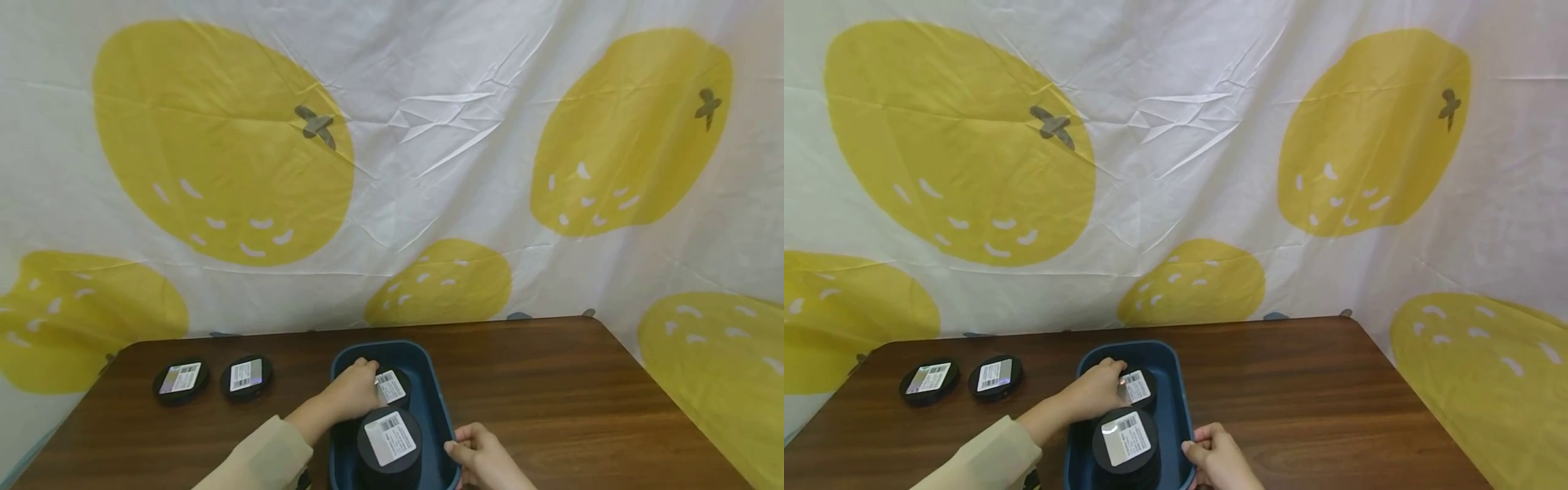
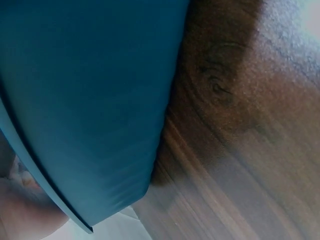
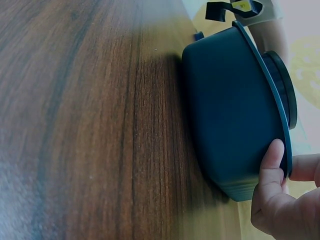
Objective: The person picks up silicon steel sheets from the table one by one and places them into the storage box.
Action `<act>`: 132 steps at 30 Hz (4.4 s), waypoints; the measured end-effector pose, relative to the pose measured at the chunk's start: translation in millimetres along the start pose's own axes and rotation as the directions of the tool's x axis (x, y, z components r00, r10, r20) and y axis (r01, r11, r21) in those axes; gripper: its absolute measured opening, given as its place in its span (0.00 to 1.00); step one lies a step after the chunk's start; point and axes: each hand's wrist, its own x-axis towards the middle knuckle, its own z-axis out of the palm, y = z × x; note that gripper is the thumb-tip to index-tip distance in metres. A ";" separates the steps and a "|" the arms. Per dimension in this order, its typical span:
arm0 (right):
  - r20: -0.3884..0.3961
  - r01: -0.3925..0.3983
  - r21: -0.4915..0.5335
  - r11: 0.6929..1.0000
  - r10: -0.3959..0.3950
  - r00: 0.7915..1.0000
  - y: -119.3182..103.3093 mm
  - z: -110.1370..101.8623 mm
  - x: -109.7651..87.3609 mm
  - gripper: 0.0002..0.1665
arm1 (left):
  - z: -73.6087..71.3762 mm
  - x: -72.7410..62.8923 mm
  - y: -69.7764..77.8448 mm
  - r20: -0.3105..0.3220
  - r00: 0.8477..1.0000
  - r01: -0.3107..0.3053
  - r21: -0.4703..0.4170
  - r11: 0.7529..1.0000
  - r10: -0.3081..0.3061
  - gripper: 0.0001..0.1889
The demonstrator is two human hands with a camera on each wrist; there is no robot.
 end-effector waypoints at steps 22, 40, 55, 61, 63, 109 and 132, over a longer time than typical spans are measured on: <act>-0.033 -0.005 -0.068 0.998 0.002 0.999 -0.1 -1.1 -1.0 0.19 | -5.3 -3.5 -3.2 -0.014 1.000 -0.023 0.060 0.998 0.024 0.36; -0.021 -0.015 -0.042 0.999 0.014 1.000 2.0 -1.8 0.6 0.17 | -9.3 -9.5 -10.8 -0.053 0.994 -0.084 0.145 0.986 0.092 0.43; 0.006 0.003 0.000 1.000 -0.003 1.000 -2.9 2.2 0.3 0.16 | -18.9 -33.9 -31.0 -0.083 0.995 -0.036 0.247 0.968 0.059 0.43; 0.010 0.018 -0.003 1.000 -0.018 1.000 -2.4 1.0 2.0 0.13 | -22.6 -42.5 -37.0 -0.109 0.993 -0.009 0.246 0.969 0.037 0.42; 0.005 0.008 -0.009 1.000 -0.008 1.000 -2.4 0.2 1.8 0.12 | -23.8 -44.2 -37.9 -0.105 0.994 -0.008 0.242 0.970 0.035 0.42; 0.001 0.002 -0.020 1.000 -0.002 1.000 -0.7 2.1 0.0 0.15 | -48.0 -101.9 -106.1 -0.248 0.965 0.146 0.231 0.962 -0.087 0.46; 0.001 0.019 0.004 1.000 -0.019 1.000 -3.0 -0.9 1.2 0.14 | -65.9 -122.1 -152.9 -0.262 0.948 0.255 0.288 0.923 -0.180 0.47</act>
